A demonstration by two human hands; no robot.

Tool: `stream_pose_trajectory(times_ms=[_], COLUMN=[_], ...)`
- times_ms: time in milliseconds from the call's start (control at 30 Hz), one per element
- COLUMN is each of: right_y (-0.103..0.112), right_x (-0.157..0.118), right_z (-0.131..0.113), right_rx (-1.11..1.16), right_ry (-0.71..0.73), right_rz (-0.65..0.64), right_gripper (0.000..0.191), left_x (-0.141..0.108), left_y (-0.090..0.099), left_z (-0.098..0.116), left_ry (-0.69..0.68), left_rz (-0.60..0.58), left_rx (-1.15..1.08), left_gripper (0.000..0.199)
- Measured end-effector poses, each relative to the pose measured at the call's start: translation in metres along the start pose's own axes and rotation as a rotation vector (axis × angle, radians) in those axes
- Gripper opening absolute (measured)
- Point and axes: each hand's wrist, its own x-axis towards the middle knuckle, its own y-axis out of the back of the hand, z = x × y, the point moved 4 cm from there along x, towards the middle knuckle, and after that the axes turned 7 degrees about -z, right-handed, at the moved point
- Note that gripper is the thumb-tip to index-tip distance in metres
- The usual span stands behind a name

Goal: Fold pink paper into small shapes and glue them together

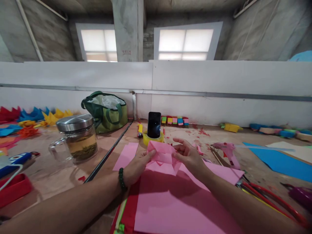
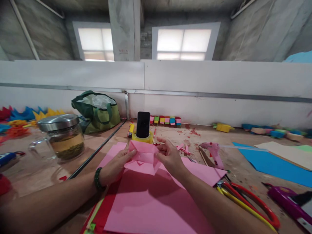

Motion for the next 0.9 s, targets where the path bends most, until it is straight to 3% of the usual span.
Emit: stream_pose_trajectory(times_ms=[100,200,300,400,467,533,633,733,900], right_y=[0.004,0.006,0.002,-0.006,-0.013,-0.018,-0.018,-0.022,-0.031], right_x=[0.002,0.001,-0.003,-0.009,-0.011,-0.012,-0.01,-0.011,-0.015], right_z=[0.004,0.002,-0.002,-0.004,-0.005,-0.005,-0.006,-0.01,-0.019], right_rx=[0.126,0.176,0.253,0.246,0.204,0.154,0.101,0.09,0.085], right_ry=[-0.087,-0.171,-0.255,-0.339,-0.357,-0.344,-0.287,-0.218,-0.118], right_rz=[-0.082,-0.232,-0.388,-0.457,-0.465,-0.401,-0.228,-0.2,-0.243], right_gripper=[0.058,0.066,0.07,0.06,0.053,0.045,0.032,0.032,0.031], left_x=[0.006,0.008,0.007,0.005,0.004,0.002,-0.005,-0.009,-0.009], left_y=[0.013,0.022,0.018,0.006,0.003,0.009,0.011,0.001,-0.002], left_z=[-0.002,-0.003,-0.002,-0.003,-0.003,0.005,0.025,0.032,0.028], left_ry=[0.004,0.019,0.021,0.018,-0.002,-0.103,-0.342,-0.393,-0.339], left_rz=[0.038,0.067,0.034,-0.087,-0.088,0.072,0.285,0.199,0.188], left_rx=[-0.102,-0.063,0.076,0.22,0.297,0.46,0.892,1.192,1.298], left_gripper=[0.041,0.038,0.038,0.037,0.034,0.029,0.019,0.019,0.01])
